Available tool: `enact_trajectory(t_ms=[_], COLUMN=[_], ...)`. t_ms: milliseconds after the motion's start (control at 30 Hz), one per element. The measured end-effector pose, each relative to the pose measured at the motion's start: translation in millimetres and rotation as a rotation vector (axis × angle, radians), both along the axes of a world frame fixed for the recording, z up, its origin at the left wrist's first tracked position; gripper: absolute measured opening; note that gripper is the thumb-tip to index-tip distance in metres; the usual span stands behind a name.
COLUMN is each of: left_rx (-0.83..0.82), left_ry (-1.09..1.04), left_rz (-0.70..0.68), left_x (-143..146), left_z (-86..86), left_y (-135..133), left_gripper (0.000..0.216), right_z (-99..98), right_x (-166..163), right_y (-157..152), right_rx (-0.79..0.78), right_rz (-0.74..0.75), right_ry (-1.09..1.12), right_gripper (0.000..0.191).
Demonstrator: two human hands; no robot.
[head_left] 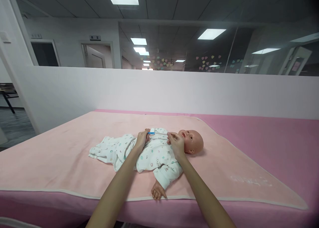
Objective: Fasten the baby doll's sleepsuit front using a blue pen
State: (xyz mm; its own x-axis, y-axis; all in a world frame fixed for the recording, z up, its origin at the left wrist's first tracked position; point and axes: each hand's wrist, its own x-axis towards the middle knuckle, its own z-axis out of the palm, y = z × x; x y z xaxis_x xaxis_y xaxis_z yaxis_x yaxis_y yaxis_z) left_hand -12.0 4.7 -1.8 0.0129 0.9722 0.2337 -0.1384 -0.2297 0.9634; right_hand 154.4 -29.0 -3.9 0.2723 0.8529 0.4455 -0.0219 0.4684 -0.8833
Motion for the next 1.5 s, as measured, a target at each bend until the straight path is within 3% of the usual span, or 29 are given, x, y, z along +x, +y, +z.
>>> enact_trajectory(t_ms=[533, 667, 733, 833, 1000, 1133, 1233, 1300, 1400, 1500], left_rx=[-0.062, -0.035, 0.001, 0.072, 0.252, 0.494, 0.709, 0.82, 0.904, 0.908], left_ry=[-0.063, -0.09, -0.034, 0.048, 0.139, 0.525, 0.837, 0.927, 0.98, 1.041], left_rz=[0.011, -0.015, -0.032, -0.015, -0.022, -0.017, 0.065, 0.054, 0.035, 0.049], left_x=[0, 0, 0, 2, 15, 29, 43, 52, 67, 79], left_z=[4.5, 4.9, 5.7, 10.2, 23.7, 31.3, 37.5, 42.8, 49.6, 48.9], left_y=[-4, -2, -2, -4, -20, -42, -66, -81, -91, -82], left_gripper=[0.042, 0.037, 0.039, 0.042, 0.032, 0.022, 0.017, 0.02, 0.022, 0.02], right_z=[-0.5, 13.0, 24.0, 31.1, 0.9, -35.4, -57.1, -67.7, -76.5, -69.8], right_x=[0, 2, 8, 23, 53, 72, 85, 92, 101, 99], right_y=[1, -5, -23, -73, -161, -187, -185, -180, -171, -163], right_rx=[-0.002, -0.035, 0.005, 0.171, 0.138, 0.225, 0.266, 0.219, 0.099, 0.041], right_rz=[0.031, 0.066, -0.022, -0.375, -0.928, -1.226, -1.276, -1.232, -1.085, -0.998], right_ry=[-0.055, -0.075, -0.103, -0.223, -0.349, -0.769, -1.014, -1.092, -1.123, -1.038], right_gripper=[0.029, 0.03, 0.028, 0.021, 0.022, 0.017, 0.016, 0.021, 0.03, 0.035])
